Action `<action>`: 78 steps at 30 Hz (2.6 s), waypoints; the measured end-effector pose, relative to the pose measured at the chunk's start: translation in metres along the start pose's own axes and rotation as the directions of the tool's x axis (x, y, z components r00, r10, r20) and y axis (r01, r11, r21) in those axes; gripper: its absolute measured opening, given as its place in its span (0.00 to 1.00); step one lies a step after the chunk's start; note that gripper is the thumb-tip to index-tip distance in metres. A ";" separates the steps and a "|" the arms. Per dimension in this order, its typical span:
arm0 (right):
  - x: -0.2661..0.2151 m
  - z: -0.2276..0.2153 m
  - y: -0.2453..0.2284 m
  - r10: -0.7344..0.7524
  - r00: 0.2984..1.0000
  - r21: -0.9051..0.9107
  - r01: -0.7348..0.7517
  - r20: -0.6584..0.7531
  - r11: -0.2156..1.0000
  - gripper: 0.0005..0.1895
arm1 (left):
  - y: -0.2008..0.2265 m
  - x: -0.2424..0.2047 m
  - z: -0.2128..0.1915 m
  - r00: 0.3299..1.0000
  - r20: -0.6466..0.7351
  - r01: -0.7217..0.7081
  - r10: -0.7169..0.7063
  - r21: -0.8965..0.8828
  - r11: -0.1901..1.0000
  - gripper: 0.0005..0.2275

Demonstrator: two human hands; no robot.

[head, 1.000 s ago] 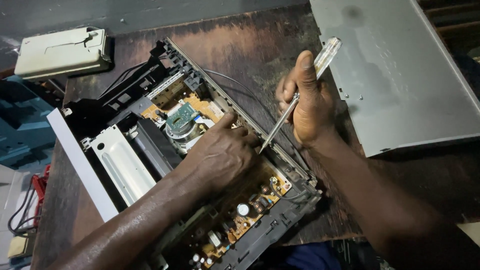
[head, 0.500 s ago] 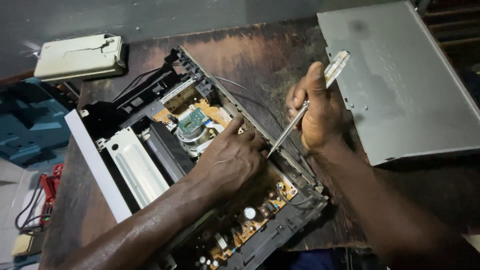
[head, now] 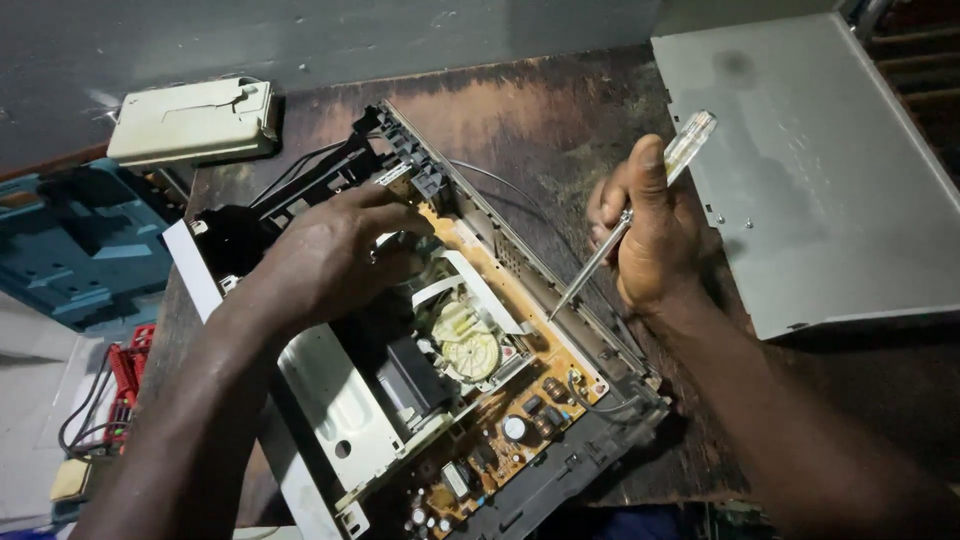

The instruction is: Repairing and adjusting the internal mechanical components of a VCR using a screwdriver.

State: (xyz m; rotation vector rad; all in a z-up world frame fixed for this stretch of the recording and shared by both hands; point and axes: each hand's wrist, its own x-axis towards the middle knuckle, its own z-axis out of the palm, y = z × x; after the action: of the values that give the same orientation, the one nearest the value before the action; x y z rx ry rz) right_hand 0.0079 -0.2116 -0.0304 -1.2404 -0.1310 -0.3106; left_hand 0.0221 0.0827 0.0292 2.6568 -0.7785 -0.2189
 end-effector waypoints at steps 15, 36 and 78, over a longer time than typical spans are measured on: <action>0.008 -0.012 0.021 -0.059 0.998 -0.023 0.060 0.036 0.998 0.32 | 0.001 0.004 0.014 0.987 -0.111 -0.120 0.114 -0.048 0.992 0.13; 0.002 -0.006 0.015 -0.002 1.000 0.019 0.002 0.021 1.000 0.32 | 0.003 0.004 0.016 0.983 -0.160 -0.114 0.087 -0.170 0.979 0.17; 0.000 -0.004 0.009 0.229 0.971 0.049 -0.233 0.074 0.971 0.37 | -0.026 -0.015 0.004 0.944 -0.058 0.285 -0.326 -0.357 0.889 0.18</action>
State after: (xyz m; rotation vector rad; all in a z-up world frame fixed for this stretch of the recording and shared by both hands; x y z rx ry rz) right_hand 0.0105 -0.2132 -0.0403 -1.1965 -0.0525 -0.0620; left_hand 0.0214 0.1104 0.0158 2.4139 -0.2473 -0.2525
